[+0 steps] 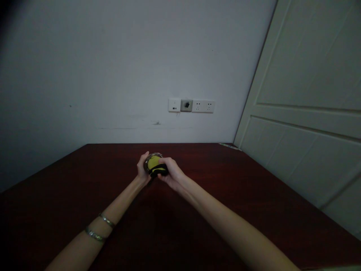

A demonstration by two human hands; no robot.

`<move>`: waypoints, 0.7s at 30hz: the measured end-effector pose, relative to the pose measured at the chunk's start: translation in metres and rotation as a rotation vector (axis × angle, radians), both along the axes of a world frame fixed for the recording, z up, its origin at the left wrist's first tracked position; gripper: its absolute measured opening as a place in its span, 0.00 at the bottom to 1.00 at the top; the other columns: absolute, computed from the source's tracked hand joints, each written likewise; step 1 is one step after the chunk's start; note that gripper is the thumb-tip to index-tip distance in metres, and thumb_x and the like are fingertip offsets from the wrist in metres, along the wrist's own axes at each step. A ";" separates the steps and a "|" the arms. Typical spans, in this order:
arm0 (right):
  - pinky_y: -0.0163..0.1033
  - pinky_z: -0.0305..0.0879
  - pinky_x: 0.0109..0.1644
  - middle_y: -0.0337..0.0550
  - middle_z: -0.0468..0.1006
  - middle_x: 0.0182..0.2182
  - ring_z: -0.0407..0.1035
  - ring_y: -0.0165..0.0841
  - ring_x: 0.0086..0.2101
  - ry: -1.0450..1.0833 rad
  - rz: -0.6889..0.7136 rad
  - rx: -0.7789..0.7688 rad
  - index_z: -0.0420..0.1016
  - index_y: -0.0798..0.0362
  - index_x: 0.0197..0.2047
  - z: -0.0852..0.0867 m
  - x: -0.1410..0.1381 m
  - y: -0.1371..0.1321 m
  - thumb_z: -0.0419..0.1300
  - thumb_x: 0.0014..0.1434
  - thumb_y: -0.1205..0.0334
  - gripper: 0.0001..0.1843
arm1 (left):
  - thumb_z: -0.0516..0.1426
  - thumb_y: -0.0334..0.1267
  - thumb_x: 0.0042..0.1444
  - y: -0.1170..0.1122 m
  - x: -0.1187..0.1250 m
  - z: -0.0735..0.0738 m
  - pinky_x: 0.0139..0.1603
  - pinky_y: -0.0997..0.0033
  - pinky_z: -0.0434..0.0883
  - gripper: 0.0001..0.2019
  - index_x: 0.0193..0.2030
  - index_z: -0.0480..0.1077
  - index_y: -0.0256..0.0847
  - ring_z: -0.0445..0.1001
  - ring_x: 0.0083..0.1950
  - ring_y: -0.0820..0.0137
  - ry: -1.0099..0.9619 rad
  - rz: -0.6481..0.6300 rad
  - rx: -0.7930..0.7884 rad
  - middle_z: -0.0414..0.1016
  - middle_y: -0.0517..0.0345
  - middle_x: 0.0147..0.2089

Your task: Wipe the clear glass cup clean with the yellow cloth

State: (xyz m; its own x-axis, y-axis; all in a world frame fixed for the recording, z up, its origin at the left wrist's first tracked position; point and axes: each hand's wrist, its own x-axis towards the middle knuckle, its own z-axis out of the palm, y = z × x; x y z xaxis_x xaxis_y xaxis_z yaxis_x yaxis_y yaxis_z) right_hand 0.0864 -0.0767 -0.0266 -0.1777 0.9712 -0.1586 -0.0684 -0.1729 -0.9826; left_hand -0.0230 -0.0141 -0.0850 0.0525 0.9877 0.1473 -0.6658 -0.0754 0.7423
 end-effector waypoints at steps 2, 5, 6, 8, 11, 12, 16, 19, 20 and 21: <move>0.24 0.61 0.21 0.39 0.69 0.23 0.63 0.22 0.20 0.085 0.035 -0.043 0.66 0.57 0.32 0.002 0.005 -0.001 0.48 0.51 0.69 0.08 | 0.58 0.50 0.44 0.001 0.000 0.000 0.32 0.71 0.69 0.18 0.29 0.73 0.33 0.75 0.28 0.68 0.001 0.006 -0.008 0.77 0.54 0.27; 0.26 0.63 0.21 0.40 0.71 0.22 0.65 0.24 0.21 0.139 0.080 -0.078 0.68 0.58 0.31 0.004 0.017 -0.002 0.50 0.51 0.69 0.07 | 0.58 0.49 0.45 0.002 0.000 -0.001 0.32 0.71 0.69 0.17 0.29 0.73 0.34 0.75 0.28 0.68 -0.010 -0.010 -0.048 0.77 0.54 0.27; 0.26 0.63 0.20 0.41 0.71 0.22 0.65 0.24 0.20 0.143 0.086 -0.082 0.69 0.58 0.30 0.005 0.022 -0.002 0.51 0.51 0.69 0.07 | 0.58 0.48 0.45 0.002 0.000 -0.001 0.31 0.72 0.69 0.16 0.29 0.73 0.34 0.75 0.27 0.69 -0.017 -0.015 -0.071 0.77 0.55 0.26; 0.27 0.63 0.20 0.41 0.73 0.22 0.65 0.25 0.20 0.146 0.087 -0.071 0.71 0.59 0.32 0.008 0.031 -0.002 0.52 0.50 0.69 0.08 | 0.57 0.49 0.46 0.002 -0.003 -0.002 0.25 0.72 0.68 0.16 0.28 0.72 0.35 0.73 0.23 0.69 0.001 -0.068 -0.130 0.76 0.56 0.24; 0.31 0.69 0.27 0.45 0.79 0.31 0.71 0.28 0.26 -0.022 -0.012 0.200 0.73 0.59 0.43 0.010 0.044 0.000 0.53 0.47 0.71 0.19 | 0.53 0.53 0.49 0.004 -0.009 -0.003 0.15 0.72 0.63 0.20 0.29 0.72 0.35 0.73 0.19 0.65 0.118 -0.270 -0.215 0.75 0.52 0.22; 0.34 0.71 0.33 0.46 0.80 0.36 0.74 0.31 0.31 -0.156 -0.073 0.371 0.72 0.59 0.47 0.009 0.049 0.001 0.53 0.46 0.71 0.23 | 0.52 0.55 0.49 0.005 -0.011 -0.003 0.14 0.71 0.62 0.22 0.30 0.72 0.35 0.73 0.19 0.62 0.160 -0.349 -0.238 0.76 0.49 0.23; 0.48 0.67 0.54 0.53 0.72 0.54 0.67 0.40 0.53 -0.896 -0.039 1.118 0.65 0.58 0.58 0.001 0.065 0.003 0.52 0.51 0.72 0.29 | 0.50 0.57 0.49 0.011 -0.017 -0.007 0.14 0.71 0.64 0.26 0.34 0.72 0.32 0.77 0.23 0.58 0.295 -0.631 -0.381 0.78 0.37 0.30; 0.47 0.70 0.49 0.57 0.69 0.56 0.60 0.41 0.59 -1.330 0.352 1.462 0.62 0.60 0.59 -0.002 0.071 0.001 0.49 0.60 0.70 0.24 | 0.48 0.60 0.50 0.014 -0.018 -0.013 0.13 0.70 0.65 0.31 0.35 0.73 0.29 0.77 0.23 0.57 0.387 -0.804 -0.459 0.78 0.33 0.30; 0.45 0.72 0.47 0.57 0.70 0.56 0.60 0.40 0.59 -1.409 0.460 1.532 0.62 0.60 0.59 -0.001 0.070 0.000 0.48 0.62 0.69 0.22 | 0.47 0.61 0.50 0.014 -0.018 -0.014 0.13 0.70 0.65 0.32 0.34 0.73 0.29 0.76 0.23 0.57 0.402 -0.844 -0.456 0.78 0.33 0.29; 0.43 0.72 0.45 0.57 0.69 0.56 0.60 0.39 0.59 -1.458 0.539 1.594 0.62 0.60 0.58 0.000 0.069 0.000 0.46 0.64 0.69 0.20 | 0.47 0.61 0.50 0.013 -0.018 -0.016 0.12 0.70 0.64 0.32 0.34 0.73 0.29 0.76 0.22 0.57 0.410 -0.879 -0.443 0.77 0.33 0.28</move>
